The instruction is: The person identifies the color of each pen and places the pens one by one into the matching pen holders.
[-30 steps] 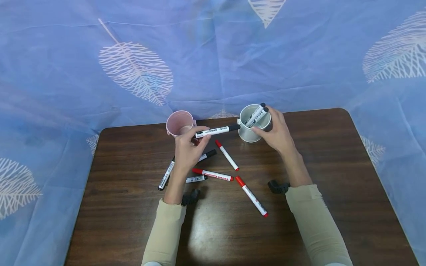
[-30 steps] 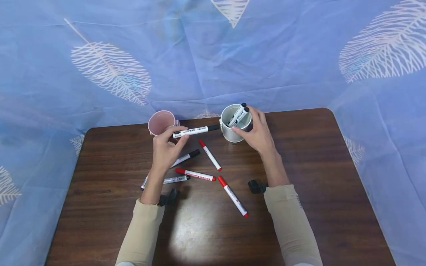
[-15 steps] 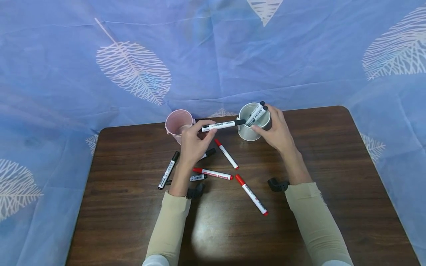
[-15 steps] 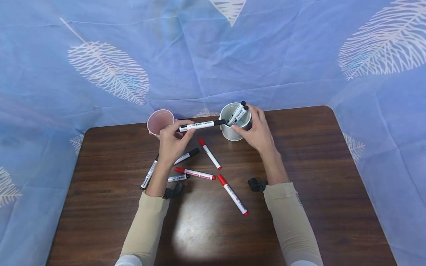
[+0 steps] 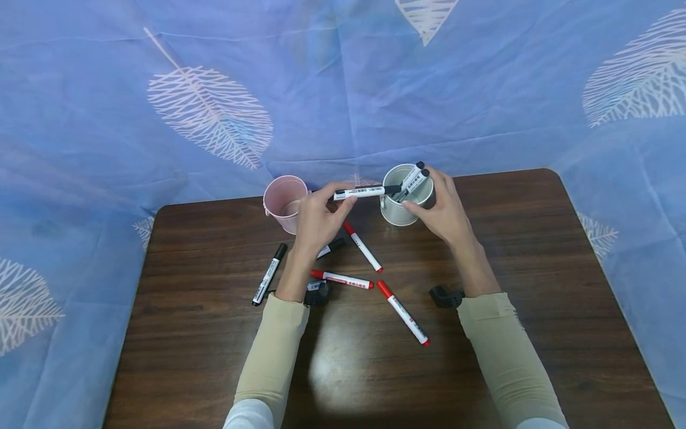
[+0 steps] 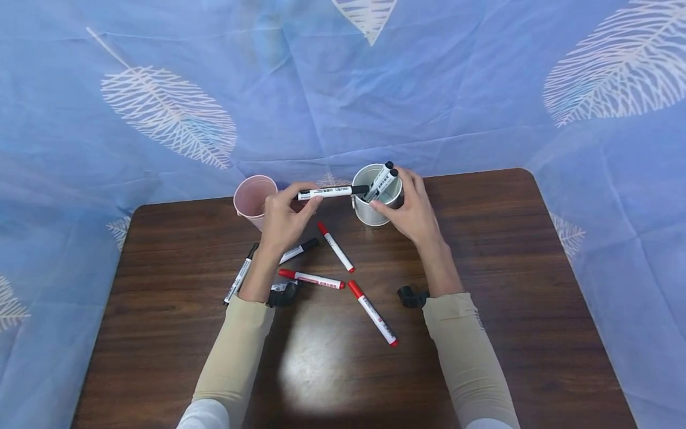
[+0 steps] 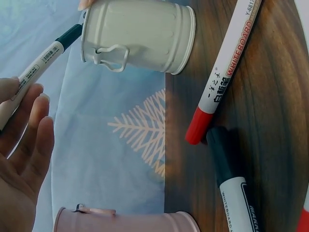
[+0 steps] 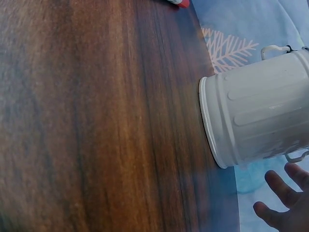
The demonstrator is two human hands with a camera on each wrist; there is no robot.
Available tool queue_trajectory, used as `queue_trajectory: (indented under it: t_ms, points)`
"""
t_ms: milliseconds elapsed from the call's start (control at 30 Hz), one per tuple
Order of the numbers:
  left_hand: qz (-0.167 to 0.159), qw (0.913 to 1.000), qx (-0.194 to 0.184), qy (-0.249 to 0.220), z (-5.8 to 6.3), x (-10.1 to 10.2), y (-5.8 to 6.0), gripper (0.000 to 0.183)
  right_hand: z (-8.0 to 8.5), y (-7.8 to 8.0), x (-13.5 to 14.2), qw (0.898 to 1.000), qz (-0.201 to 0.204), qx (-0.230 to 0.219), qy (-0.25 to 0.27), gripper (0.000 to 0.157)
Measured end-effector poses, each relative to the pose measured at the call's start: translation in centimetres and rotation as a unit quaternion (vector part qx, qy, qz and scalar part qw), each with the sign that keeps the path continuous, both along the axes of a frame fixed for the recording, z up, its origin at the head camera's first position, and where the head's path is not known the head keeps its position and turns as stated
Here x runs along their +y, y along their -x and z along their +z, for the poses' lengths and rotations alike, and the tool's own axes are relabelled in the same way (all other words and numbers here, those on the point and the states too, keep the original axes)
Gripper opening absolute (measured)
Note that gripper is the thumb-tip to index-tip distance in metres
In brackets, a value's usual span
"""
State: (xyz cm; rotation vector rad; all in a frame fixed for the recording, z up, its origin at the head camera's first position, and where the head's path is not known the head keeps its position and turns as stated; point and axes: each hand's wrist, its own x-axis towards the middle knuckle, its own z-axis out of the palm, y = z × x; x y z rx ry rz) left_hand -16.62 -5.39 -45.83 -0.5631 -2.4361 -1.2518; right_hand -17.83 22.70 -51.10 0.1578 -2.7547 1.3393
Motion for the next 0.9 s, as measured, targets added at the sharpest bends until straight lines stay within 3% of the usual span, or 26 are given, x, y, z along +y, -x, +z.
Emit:
queue_trajectory:
  t_ms: [900]
  points:
    - [-0.041,0.9986,-0.024,0.026,-0.3,2.5,1.8,0.022,0.0,-0.1,0.1,1.000,0.005,0.008,0.004,0.088]
